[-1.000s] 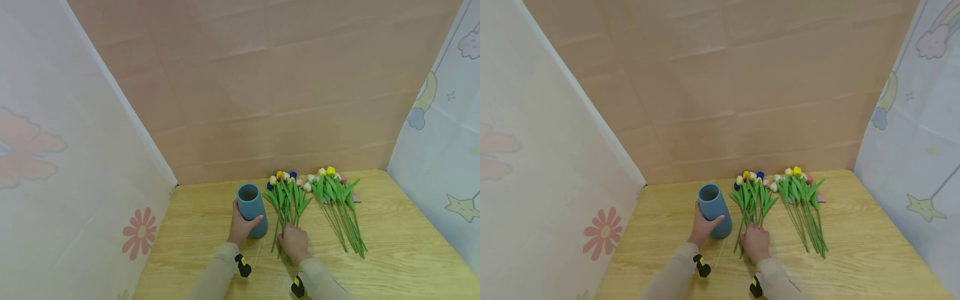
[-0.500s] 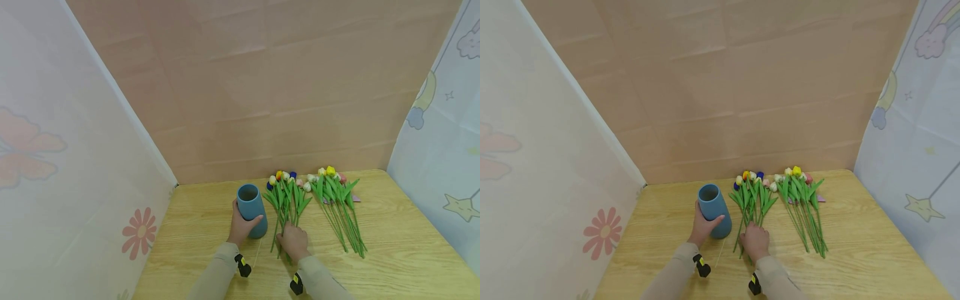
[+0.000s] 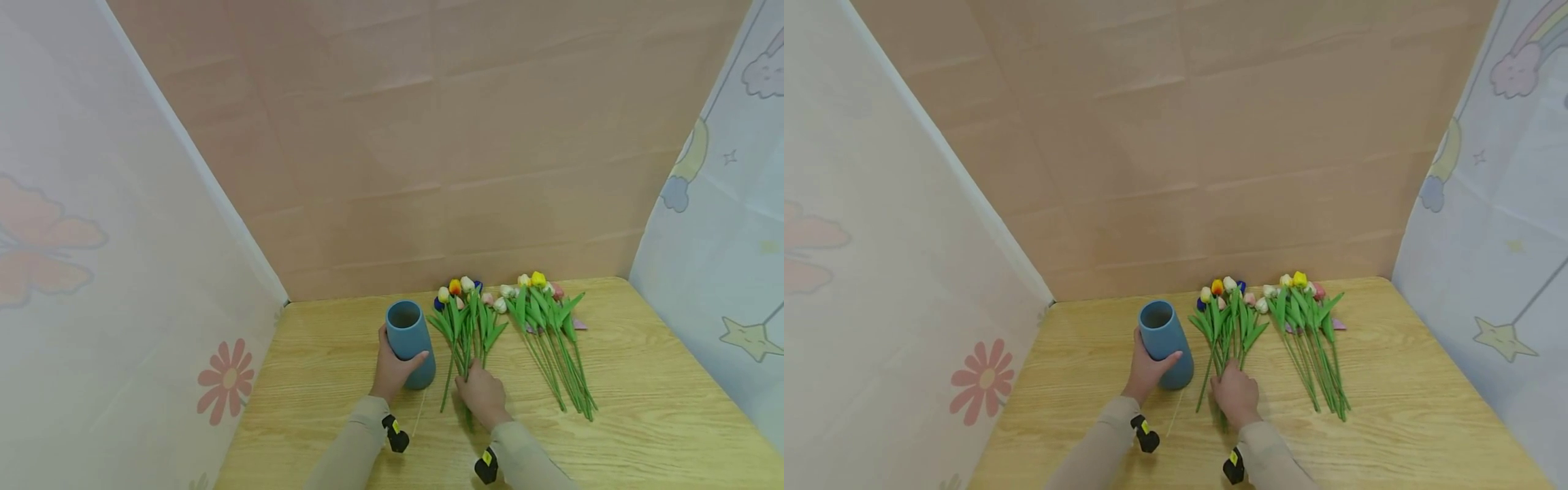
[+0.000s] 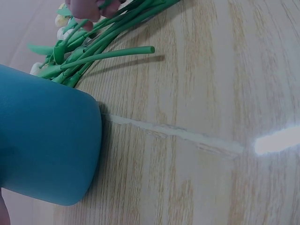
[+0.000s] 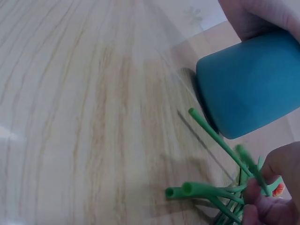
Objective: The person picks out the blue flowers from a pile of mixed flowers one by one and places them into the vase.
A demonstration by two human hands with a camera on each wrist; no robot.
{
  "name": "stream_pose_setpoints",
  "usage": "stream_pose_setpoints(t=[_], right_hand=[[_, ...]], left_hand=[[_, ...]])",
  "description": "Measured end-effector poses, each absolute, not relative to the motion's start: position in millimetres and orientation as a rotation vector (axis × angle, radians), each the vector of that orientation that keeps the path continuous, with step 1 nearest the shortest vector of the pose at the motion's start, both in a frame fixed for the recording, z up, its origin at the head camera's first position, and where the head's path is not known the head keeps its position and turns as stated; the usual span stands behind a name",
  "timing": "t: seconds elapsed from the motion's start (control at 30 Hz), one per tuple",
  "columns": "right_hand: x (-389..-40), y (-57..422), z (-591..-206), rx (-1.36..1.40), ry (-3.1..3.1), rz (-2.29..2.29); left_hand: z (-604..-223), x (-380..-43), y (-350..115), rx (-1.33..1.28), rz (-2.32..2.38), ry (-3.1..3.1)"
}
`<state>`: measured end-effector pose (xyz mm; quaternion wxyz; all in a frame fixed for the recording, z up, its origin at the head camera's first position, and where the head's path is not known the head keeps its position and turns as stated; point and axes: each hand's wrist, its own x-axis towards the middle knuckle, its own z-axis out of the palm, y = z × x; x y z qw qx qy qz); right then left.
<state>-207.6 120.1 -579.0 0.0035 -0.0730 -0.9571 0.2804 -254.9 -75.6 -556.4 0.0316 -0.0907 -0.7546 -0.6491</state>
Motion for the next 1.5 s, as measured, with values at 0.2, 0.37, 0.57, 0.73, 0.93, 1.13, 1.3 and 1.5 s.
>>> stream_pose_setpoints(t=[0.2, 0.37, 0.57, 0.73, 0.93, 1.13, 1.3, 1.5], right_hand=[[-207, 119, -575, -0.257, -2.922, 1.004], [-208, 119, -574, -0.202, -2.834, 1.06], [-206, 121, -573, -0.156, -2.772, 1.111], [-205, 122, -573, -0.136, -2.733, 1.117], [-204, 125, -574, -0.125, -2.678, 1.142], [-204, 127, -575, -0.1, -2.639, 1.108], [-204, 128, -578, -0.08, -2.639, 1.061], [-205, 128, -588, -0.074, -2.774, 0.946]], left_hand=[[-541, -247, -77, -0.303, -2.002, -2.336], [-536, -244, -78, -0.301, -1.999, -2.338], [-537, -245, -78, -0.291, -2.031, -2.328], [-540, -245, -78, -0.282, -2.03, -2.332], [-539, -245, -78, -0.287, -2.032, -2.329], [-539, -246, -78, -0.294, -2.032, -2.321], [-539, -246, -77, -0.291, -2.035, -2.318], [-553, -254, -77, -0.295, -2.02, -2.306]])
